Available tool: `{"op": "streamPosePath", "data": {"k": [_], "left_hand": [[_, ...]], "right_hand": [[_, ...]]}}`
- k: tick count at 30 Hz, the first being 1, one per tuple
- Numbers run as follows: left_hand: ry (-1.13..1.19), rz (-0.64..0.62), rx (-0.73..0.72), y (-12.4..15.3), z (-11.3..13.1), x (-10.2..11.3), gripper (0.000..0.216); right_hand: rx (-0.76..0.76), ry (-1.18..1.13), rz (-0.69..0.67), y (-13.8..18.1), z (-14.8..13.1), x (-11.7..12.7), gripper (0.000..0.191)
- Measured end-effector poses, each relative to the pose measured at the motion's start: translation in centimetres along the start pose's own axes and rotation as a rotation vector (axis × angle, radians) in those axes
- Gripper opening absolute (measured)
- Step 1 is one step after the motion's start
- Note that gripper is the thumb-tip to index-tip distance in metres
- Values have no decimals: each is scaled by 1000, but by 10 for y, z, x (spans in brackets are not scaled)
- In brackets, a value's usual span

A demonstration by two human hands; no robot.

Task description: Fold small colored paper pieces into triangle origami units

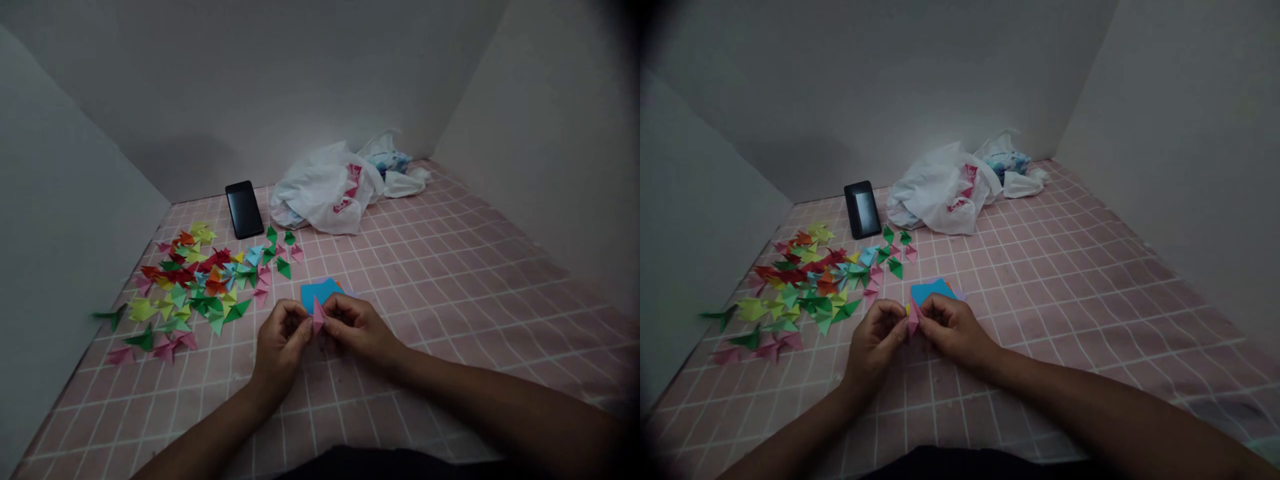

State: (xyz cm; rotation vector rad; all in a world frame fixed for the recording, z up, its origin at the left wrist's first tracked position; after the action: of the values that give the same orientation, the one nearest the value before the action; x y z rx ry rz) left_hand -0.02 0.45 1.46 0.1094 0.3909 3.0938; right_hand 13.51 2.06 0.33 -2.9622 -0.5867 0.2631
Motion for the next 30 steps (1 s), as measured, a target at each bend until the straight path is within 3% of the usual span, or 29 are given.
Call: {"op": "streamPosePath", "data": {"k": [4, 9, 12, 15, 19, 26, 30], "left_hand": [[-189, -23, -98, 5, 4, -5, 12], [-252, 116, -276, 11, 18, 1, 2], [-342, 81, -389, 15, 26, -6, 4], [-368, 71, -319, 13, 23, -8, 4], [-313, 65, -194, 8, 14, -5, 8], [-236, 84, -123, 7, 10, -3, 6], [-133, 34, -78, 5, 6, -5, 10]], "right_hand": [[106, 178, 35, -1, -9, 4, 15], [178, 302, 68, 0, -14, 8, 19], [271, 409, 37, 2, -21, 6, 18], [328, 457, 24, 3, -25, 4, 17], [299, 347, 9, 2, -24, 3, 15], [197, 183, 34, 0, -16, 1, 13], [184, 163, 29, 1, -14, 1, 10]]}}
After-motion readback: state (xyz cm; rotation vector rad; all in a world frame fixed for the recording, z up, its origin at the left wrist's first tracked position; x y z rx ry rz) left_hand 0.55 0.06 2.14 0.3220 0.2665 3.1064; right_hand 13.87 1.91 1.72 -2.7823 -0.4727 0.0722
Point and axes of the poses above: each hand's wrist, its own y-axis away from the middle knuckle, its own x-axis out of the back of the hand, z = x × y, the point moved 7 cm from there along -y, towards the middle knuckle, and after that the axes turned 14 degrees about x, right-handed, at the moved point
